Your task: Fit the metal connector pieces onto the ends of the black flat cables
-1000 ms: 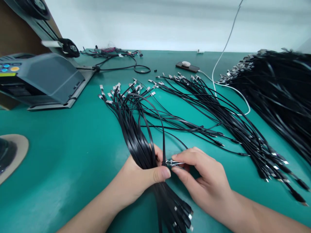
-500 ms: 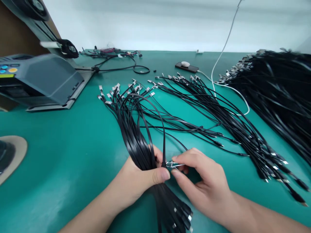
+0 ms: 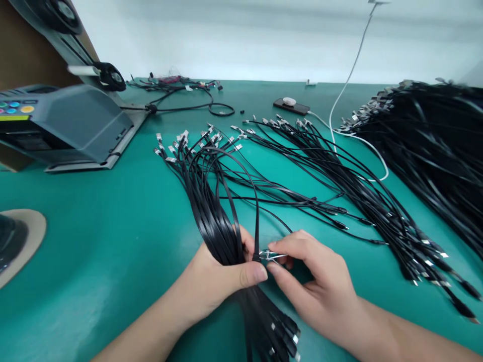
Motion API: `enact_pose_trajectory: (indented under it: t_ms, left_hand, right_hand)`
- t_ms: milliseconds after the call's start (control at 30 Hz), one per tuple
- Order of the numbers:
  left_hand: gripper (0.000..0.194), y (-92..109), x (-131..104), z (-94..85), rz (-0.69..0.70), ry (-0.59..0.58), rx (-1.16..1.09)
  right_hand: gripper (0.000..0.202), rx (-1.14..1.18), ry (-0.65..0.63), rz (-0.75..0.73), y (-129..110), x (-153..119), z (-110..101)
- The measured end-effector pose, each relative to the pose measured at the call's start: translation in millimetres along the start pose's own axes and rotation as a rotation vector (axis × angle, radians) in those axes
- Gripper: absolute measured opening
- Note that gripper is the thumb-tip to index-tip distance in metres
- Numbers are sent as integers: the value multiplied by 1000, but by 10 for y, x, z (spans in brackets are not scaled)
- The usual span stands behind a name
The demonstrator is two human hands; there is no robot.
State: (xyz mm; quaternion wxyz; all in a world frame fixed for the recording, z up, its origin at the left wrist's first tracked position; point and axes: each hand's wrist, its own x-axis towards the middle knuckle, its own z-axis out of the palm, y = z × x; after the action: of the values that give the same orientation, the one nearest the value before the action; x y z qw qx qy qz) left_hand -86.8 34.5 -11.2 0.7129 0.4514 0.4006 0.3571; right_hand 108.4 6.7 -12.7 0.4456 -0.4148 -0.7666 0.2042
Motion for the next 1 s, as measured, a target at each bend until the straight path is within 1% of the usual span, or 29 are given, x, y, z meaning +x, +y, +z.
enact_pose_trajectory:
  t_ms: [200, 367, 700, 833, 900, 933, 1000]
  left_hand:
    - [37, 38, -9, 32, -7, 50, -15]
    - [39, 37, -31, 42, -4, 54, -45]
    - [35, 34, -28, 42, 8, 40, -5]
    - [37, 27, -16, 38, 14, 55, 0]
    - [37, 17, -12, 33, 13, 54, 5]
    - [37, 11, -12, 29, 13, 44, 6]
    - [35, -3, -12, 20, 5, 17, 6]
  right_hand:
    - [22, 13, -13, -17, 10, -3, -9]
    - [20, 9, -13, -44, -10, 12, -21]
    - [16, 17, -25, -13, 11, -2, -20]
    - [12, 21, 1, -1, 16, -5, -42]
    - [15, 63, 24, 4, 17, -9, -58]
    - [17, 92, 19, -13, 16, -10, -66]
    - [20, 161, -30, -81, 8, -3, -78]
